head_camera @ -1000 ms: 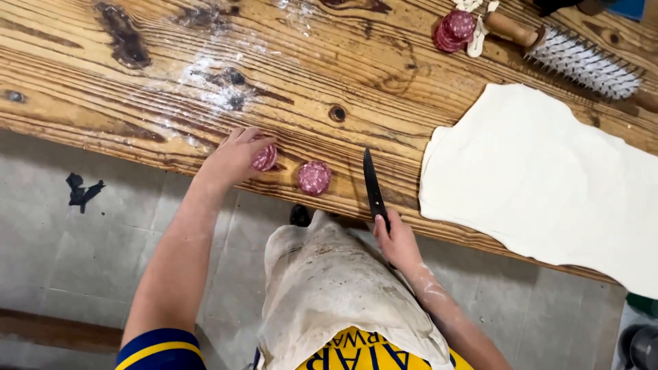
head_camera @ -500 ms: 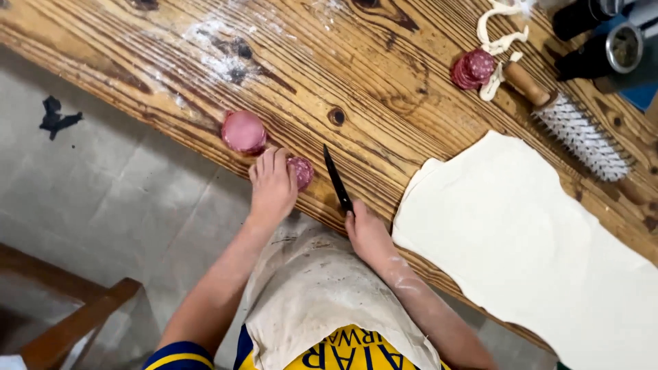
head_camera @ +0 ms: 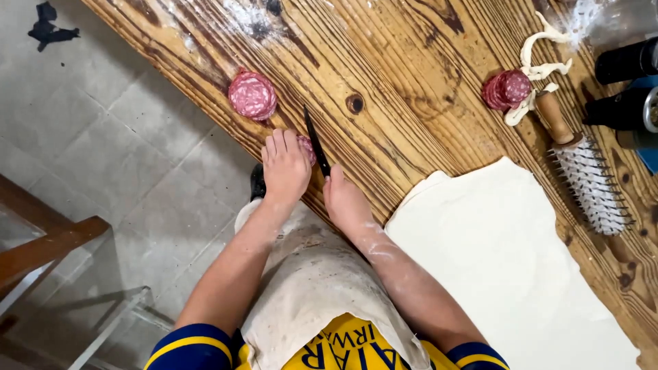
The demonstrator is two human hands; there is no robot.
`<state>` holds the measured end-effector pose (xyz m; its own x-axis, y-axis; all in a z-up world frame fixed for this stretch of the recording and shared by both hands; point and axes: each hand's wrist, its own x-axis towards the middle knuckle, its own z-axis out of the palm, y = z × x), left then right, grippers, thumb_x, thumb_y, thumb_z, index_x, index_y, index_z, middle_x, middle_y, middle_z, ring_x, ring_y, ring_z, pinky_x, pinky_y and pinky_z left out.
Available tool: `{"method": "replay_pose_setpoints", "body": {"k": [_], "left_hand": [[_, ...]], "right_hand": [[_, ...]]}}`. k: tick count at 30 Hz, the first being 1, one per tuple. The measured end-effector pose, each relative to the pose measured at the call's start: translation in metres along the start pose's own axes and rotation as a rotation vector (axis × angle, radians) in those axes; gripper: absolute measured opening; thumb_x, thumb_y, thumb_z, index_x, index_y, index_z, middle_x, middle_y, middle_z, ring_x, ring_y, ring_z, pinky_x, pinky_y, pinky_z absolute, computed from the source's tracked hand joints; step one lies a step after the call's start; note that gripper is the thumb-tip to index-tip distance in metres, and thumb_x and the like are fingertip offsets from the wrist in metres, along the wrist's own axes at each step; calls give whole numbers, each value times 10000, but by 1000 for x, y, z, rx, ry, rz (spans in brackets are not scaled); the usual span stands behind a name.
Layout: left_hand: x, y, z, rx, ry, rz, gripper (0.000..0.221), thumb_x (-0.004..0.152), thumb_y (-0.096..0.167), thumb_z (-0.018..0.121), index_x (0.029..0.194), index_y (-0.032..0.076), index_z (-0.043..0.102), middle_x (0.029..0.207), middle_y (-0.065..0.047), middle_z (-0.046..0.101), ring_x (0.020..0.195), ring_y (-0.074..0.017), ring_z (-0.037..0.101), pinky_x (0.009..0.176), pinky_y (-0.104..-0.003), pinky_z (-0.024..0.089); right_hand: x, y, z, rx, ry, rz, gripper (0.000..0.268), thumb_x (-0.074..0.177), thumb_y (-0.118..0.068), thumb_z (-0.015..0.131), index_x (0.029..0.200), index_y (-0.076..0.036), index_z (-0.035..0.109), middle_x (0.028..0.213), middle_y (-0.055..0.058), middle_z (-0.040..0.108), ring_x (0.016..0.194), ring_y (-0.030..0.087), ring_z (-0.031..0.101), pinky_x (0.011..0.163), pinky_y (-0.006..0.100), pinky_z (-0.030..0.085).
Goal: Slicing and dicing a cured meat log on a wooden table
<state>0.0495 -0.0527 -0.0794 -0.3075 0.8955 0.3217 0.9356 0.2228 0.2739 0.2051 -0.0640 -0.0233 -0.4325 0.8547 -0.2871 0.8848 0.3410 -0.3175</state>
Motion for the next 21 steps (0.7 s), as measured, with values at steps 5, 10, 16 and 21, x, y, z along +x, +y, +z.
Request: {"method": "replay_pose_setpoints", "body": {"k": [5, 10, 16, 21], "left_hand": [[-6, -3, 11, 18, -11, 14, 224, 943, 273, 505, 1033, 78, 567, 1014, -119, 533, 894, -300, 554, 731, -398, 446], [-8, -3, 11, -25, -20, 28, 250, 946, 244, 511, 1039, 21, 576, 1042, -168, 549, 896, -337, 554, 753, -413, 447], [-6, -1, 14, 9, -13, -16, 215, 981, 235, 498, 1016, 38, 577, 1039, -161, 565, 893, -332, 571, 745, -414, 457], [-5, 2, 11, 28, -17, -31, 237, 995, 243, 490, 1035, 27, 580, 1061, -169, 564, 913, -336, 580, 759, -415, 471]], "right_hand": [[14, 9, 15, -5, -70, -9, 317, 1074, -313, 314, 1208, -55, 442, 685, 245, 686, 698, 442, 736, 577, 538, 590], [27, 7, 29, -133, -66, -49, 291, 1054, -271, 360, 1208, -39, 447, 675, 188, 702, 658, 393, 749, 557, 488, 598], [37, -16, -8, -61, -217, -30, 403, 993, -148, 312, 1353, 31, 346, 794, 250, 729, 768, 431, 756, 681, 535, 612], [19, -13, -24, -59, -312, -5, 397, 979, -128, 316, 1343, 27, 351, 832, 253, 730, 806, 441, 753, 733, 550, 603]]}}
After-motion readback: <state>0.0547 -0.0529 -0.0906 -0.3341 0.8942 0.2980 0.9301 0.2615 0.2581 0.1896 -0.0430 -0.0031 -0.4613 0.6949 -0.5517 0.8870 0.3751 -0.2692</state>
